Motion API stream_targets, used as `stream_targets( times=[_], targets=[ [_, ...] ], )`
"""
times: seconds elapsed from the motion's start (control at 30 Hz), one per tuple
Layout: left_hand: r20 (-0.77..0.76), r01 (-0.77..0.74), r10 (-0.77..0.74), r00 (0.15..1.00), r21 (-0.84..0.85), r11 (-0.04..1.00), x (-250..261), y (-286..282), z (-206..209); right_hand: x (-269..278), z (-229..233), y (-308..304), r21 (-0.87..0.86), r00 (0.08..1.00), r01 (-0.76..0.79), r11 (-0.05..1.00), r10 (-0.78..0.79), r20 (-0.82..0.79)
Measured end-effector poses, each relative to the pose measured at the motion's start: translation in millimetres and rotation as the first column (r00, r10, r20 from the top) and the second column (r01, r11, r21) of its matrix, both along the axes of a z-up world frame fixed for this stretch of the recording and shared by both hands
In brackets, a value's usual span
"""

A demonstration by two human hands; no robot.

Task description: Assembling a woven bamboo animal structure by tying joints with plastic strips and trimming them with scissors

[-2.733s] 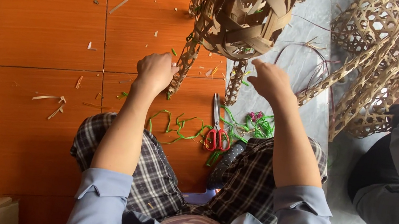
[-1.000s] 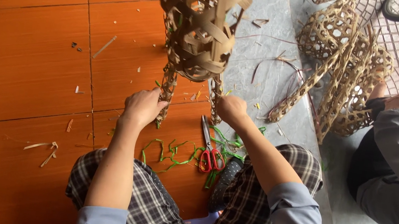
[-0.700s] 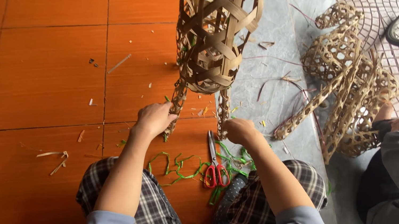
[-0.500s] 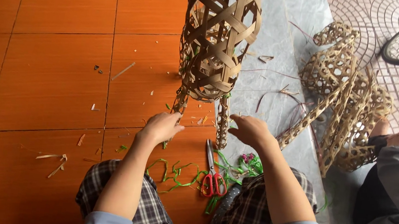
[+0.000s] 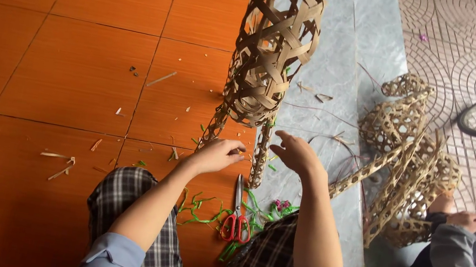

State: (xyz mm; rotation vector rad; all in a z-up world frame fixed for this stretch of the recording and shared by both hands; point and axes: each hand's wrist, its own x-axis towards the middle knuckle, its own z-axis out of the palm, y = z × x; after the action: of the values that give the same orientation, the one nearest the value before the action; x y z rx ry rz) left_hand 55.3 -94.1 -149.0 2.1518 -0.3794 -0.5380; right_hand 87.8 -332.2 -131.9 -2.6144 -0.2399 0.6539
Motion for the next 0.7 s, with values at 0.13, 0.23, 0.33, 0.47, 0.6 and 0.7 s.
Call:
stream_targets(
  times=[0.13,0.23,0.33,0.47,0.6,0.7],
  targets=[
    [0.107,-0.104,0.126,0.986,-0.195,0.975,-1,2,-3,4,-27,-8,-0.004,0.999,-0.047,0.999,0.047,0.004],
    [0.256,-0.157,0.272,0.928,-0.391,0.907,7,6,4,2,-48,-1,-0.032,0.998,-0.038,0.999,0.036,-0.047],
    [0.254,-0.159,0.377,0.891,-0.603,0.782,3,13,46,-10,-64,31,-0.01,0.961,-0.138,0.99,0.131,-0.242],
    [0.214,-0.184,0.48,0.851,-0.735,0.653,-15,14,125,-47,-212,57,0.053,0.819,-0.266,0.963,0.255,-0.514],
    [0.28,-0.148,0.45,0.848,-0.69,0.708,-10,13,173,-99,-400,29,-0.015,0.91,-0.147,0.989,0.129,-0.393],
    [0.22,-0.184,0.413,0.884,-0.647,0.74,15,13,179,-165,-432,53,-0.095,0.99,0.005,0.995,-0.019,-0.142]
  ],
)
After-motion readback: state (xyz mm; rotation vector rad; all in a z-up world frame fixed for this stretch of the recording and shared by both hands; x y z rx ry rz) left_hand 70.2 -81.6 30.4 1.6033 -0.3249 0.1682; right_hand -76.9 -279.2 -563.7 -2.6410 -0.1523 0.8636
